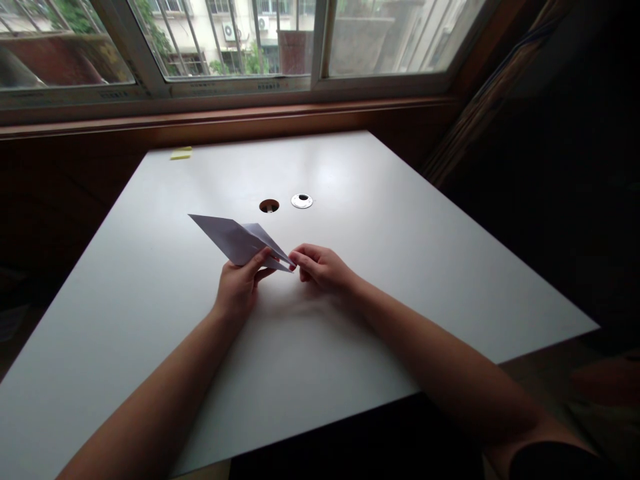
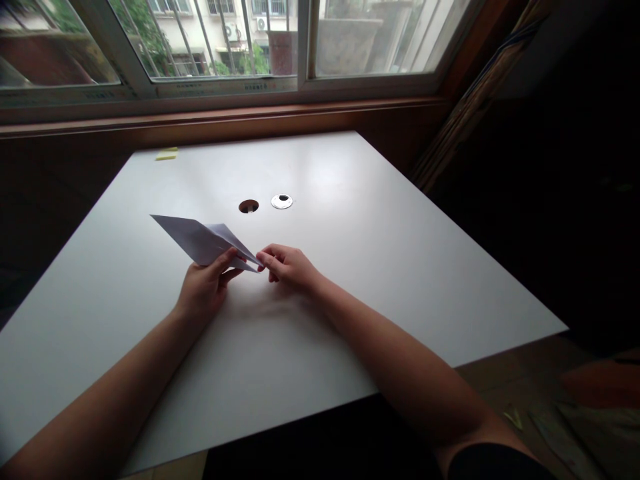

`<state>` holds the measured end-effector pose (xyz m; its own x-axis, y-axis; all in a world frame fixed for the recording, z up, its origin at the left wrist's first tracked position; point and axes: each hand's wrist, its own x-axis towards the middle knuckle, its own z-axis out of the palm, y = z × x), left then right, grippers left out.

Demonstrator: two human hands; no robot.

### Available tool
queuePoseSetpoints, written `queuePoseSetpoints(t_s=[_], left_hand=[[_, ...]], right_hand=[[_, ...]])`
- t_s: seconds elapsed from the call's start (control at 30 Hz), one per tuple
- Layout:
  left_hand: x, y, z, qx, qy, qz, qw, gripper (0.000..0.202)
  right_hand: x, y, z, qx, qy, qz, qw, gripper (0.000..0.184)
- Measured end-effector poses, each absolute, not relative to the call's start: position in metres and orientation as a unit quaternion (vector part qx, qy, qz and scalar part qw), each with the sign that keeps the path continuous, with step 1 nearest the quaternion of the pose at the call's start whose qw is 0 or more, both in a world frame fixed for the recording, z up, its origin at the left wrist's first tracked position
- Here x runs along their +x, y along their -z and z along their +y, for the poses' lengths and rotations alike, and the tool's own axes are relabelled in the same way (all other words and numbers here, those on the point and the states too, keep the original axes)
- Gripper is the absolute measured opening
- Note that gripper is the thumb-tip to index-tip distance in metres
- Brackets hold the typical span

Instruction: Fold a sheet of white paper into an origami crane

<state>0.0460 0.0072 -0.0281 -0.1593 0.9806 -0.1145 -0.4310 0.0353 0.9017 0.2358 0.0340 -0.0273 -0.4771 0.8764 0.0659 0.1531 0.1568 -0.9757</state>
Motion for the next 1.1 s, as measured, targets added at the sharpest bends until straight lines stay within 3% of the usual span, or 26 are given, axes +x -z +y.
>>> queuePoseSetpoints(t_s=[0.27, 0.6, 1.1], left_hand=[[0.0486, 0.0323, 0.0052, 0.363, -0.584, 0.46, 0.562, 0.033], [0.0488, 0.0351, 0.0053, 0.372, -0.597, 0.44, 0.559, 0.026], [0.05, 0.027, 0.0064, 0.301, -0.658, 0.4, 0.562, 0.023]], right_hand=[[0.2283, 0.0285, 0.0302, -0.351, -0.593, -0.641, 0.337, 0.033], [0.2264, 0.0251, 0.0263, -0.363, -0.538, -0.68, 0.343, 0.03], [0.2264, 0.0244, 0.0276, -0.367, -0.582, -0.638, 0.346, 0.022]])
